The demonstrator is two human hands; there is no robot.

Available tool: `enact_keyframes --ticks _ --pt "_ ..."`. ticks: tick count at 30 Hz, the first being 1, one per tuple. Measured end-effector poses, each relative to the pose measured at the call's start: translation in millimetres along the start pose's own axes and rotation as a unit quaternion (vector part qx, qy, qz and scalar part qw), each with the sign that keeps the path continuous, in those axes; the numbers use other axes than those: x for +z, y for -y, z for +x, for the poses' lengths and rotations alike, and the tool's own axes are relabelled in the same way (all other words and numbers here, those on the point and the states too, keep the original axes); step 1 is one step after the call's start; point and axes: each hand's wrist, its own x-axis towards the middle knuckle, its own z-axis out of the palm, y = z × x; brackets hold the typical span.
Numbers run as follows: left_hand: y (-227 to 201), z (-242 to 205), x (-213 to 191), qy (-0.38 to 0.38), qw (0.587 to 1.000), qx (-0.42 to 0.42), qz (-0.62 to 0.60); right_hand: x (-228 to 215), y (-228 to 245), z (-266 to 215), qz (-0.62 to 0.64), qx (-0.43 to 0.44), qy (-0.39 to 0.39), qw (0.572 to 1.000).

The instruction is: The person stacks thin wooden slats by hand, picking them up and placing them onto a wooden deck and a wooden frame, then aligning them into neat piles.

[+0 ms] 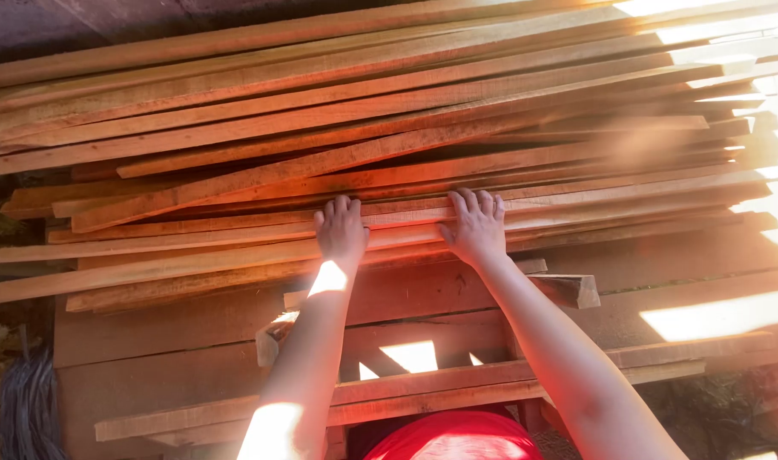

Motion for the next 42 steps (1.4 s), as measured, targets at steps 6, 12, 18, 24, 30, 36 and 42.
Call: enact_keyframes --ticks 6,12,18,24,30,36,42 --pt "-2.4 -5.2 -10.1 0.037 0.999 -0.001 0.034 -1.4 -12.0 0.9 -0.023 -0.024 0.031 0.999" --pt "6.6 -12.5 -11.2 0.048 0.998 0.009 0.03 -34.8 -6.3 -3.7 0.003 -0.059 0.071 0.996" --pt "14.5 -15.5 -44.0 0.092 0.994 -0.009 -0.053 -47.5 -17.7 -7.6 -0.022 -0.119 0.006 0.993" --pt "-16.6 -41.7 -148.3 -0.131 0.985 0.02 -0.113 -152.3 5.6 -32.6 0.019 -0.117 -0.136 0.984" --pt "-51.9 -136.6 -236.1 -0.158 0.98 0.021 -0.119 -218.7 21.6 -119.4 0.053 -0.116 -0.139 0.982" --pt "-45.7 -251.8 -202.5 -0.145 0.979 0.026 -0.143 -182.8 25.5 -212.8 0.134 -0.151 -0.073 0.977" --pt "-47.1 -291.9 -138.5 -0.016 0.992 -0.038 -0.121 -102.5 12.9 -264.8 0.172 -0.126 -0.003 0.977"
